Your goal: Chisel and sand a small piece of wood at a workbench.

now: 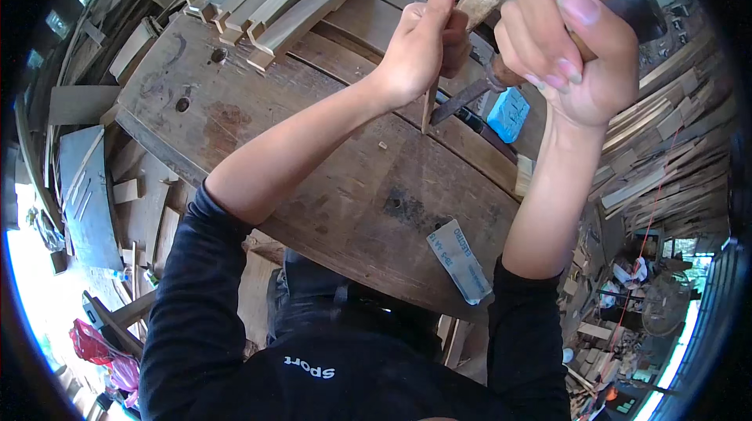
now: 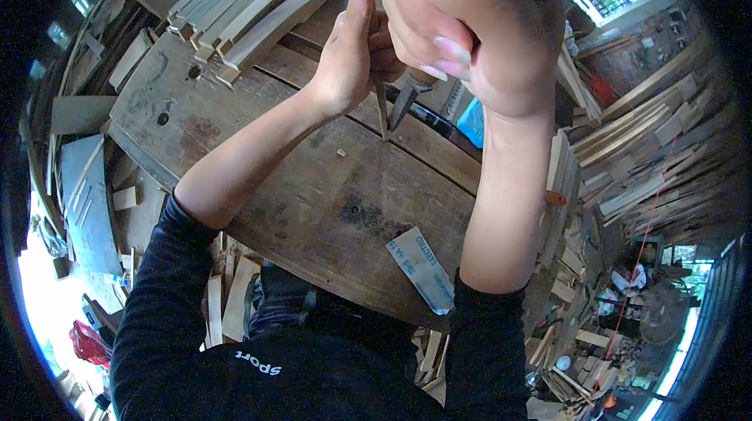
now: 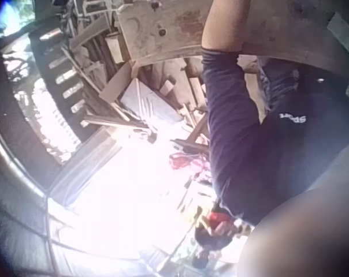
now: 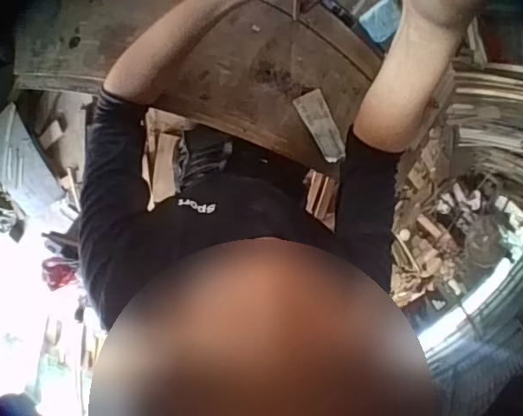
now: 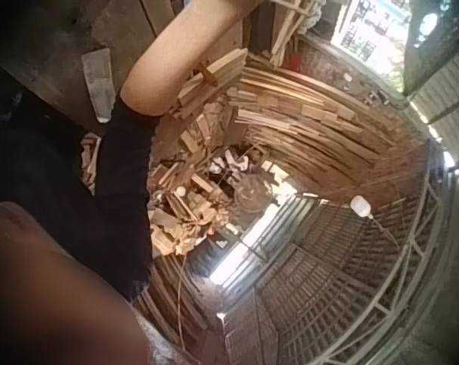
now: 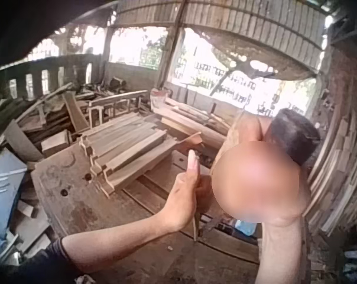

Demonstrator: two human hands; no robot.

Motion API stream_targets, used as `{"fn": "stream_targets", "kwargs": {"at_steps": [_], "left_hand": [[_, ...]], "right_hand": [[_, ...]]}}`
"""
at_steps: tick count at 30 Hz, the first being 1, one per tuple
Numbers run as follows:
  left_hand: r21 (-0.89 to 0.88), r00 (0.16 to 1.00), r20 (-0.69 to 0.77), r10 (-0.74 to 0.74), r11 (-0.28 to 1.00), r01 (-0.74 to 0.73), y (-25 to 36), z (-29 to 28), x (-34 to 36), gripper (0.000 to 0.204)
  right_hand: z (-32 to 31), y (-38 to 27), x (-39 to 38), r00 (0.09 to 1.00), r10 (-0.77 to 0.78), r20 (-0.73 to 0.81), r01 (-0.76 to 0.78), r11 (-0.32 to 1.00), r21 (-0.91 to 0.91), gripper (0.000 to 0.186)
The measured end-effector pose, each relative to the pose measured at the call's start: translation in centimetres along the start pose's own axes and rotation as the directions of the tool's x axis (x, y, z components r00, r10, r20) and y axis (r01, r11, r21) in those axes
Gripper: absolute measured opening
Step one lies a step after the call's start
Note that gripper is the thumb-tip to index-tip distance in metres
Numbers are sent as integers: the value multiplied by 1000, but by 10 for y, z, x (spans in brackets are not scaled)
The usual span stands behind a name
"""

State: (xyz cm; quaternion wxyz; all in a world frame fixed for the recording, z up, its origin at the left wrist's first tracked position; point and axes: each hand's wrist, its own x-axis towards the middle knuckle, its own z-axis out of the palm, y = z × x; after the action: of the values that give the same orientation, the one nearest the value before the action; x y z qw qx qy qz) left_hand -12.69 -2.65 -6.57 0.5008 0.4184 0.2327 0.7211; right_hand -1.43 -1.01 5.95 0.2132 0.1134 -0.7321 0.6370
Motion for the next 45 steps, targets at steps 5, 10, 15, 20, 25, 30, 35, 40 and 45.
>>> {"fn": "stream_targets", "kwargs": {"at_steps": [5,10,15,20,25,30,35,40,45], "left_hand": [[-55,1000,-4,7,998,-8,-1,-11,0,65],[-37,998,-43,44,998,-46,-2,-5,-6,64],[-32,994,8,105,994,-105,-7,-3,-7,64],[-88,989,83,-121,988,128,3,-27,1,71],[-317,979,128,-156,929,190,0,-41,9,73],[-302,979,114,-169,933,196,0,-46,10,72],[-194,985,130,-111,972,135,-2,-21,0,72],[-80,981,178,-77,993,93,-1,-12,-9,71],[4,989,142,-33,999,33,-8,0,-13,71]], "right_hand": [[25,4,-2,969,3,-246,18,996,85,33],[18,14,-10,896,-107,-430,29,982,-185,23],[19,5,-31,806,-206,-555,30,950,-310,21],[-2,-9,-75,792,-183,-582,97,980,-175,18],[2,-8,-137,701,-290,-652,235,957,-173,13],[9,-1,-163,527,-358,-771,328,922,-204,11],[15,-23,-127,560,-342,-754,251,938,-239,16],[17,-44,-101,710,-307,-634,180,949,-257,16],[28,-11,-96,733,-293,-614,204,956,-212,11]]}}
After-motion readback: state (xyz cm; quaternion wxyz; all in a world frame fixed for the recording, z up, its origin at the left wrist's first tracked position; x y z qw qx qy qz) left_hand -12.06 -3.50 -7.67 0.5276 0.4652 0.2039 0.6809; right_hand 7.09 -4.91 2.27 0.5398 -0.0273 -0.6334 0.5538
